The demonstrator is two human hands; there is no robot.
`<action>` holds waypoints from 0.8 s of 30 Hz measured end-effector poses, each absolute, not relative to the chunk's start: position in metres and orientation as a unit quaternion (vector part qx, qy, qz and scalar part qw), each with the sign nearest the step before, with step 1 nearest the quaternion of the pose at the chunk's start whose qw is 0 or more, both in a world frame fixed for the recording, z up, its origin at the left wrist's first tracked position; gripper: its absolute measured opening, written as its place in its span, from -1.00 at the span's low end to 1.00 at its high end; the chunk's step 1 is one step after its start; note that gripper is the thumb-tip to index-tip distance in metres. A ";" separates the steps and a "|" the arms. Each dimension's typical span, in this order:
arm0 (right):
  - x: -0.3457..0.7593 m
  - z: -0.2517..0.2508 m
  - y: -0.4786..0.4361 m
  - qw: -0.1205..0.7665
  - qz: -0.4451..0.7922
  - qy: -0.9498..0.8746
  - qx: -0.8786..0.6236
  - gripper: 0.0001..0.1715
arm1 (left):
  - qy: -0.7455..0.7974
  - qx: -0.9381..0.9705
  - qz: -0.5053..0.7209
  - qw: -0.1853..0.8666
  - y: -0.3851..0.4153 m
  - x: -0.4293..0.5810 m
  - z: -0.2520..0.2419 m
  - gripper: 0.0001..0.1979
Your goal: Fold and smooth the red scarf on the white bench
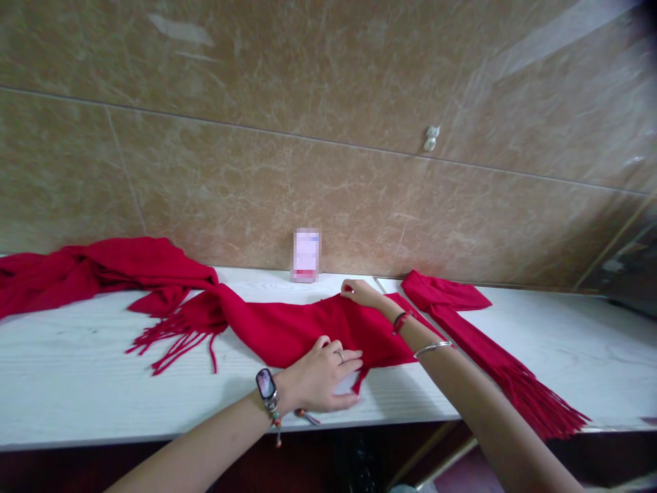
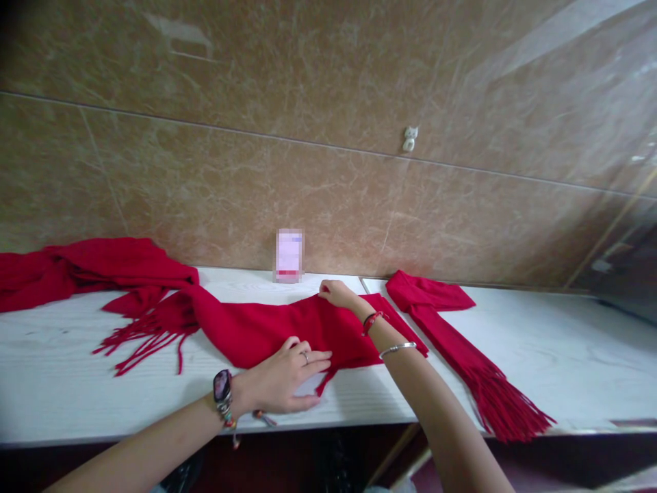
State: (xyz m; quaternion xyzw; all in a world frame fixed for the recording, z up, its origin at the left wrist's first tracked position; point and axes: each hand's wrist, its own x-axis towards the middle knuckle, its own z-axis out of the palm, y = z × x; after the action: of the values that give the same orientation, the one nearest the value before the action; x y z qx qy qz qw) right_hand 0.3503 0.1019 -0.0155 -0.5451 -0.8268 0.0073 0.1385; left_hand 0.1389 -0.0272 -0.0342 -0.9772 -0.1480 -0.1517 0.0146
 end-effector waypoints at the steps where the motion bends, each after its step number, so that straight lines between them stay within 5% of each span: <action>1: 0.351 -0.015 0.104 0.141 0.011 -0.821 -0.553 -0.85 | -0.148 -0.977 -0.152 0.014 -0.027 0.139 -0.034 -0.50; 12: 0.346 0.004 0.109 0.078 0.137 -0.853 -0.498 -0.76 | -0.141 -0.978 -0.153 0.014 -0.028 0.140 -0.035 -0.49; 24: 0.333 -0.014 0.118 0.111 0.124 -0.815 -0.555 -0.79 | -0.147 -0.979 -0.144 0.008 -0.026 0.142 -0.036 -0.42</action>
State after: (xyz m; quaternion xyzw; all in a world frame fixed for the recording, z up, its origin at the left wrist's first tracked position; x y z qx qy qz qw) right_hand 0.3327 0.1175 -0.0141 -0.5545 -0.8154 0.1237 0.1109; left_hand 0.1415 -0.0261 -0.0361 -0.9786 -0.1467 -0.1444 0.0079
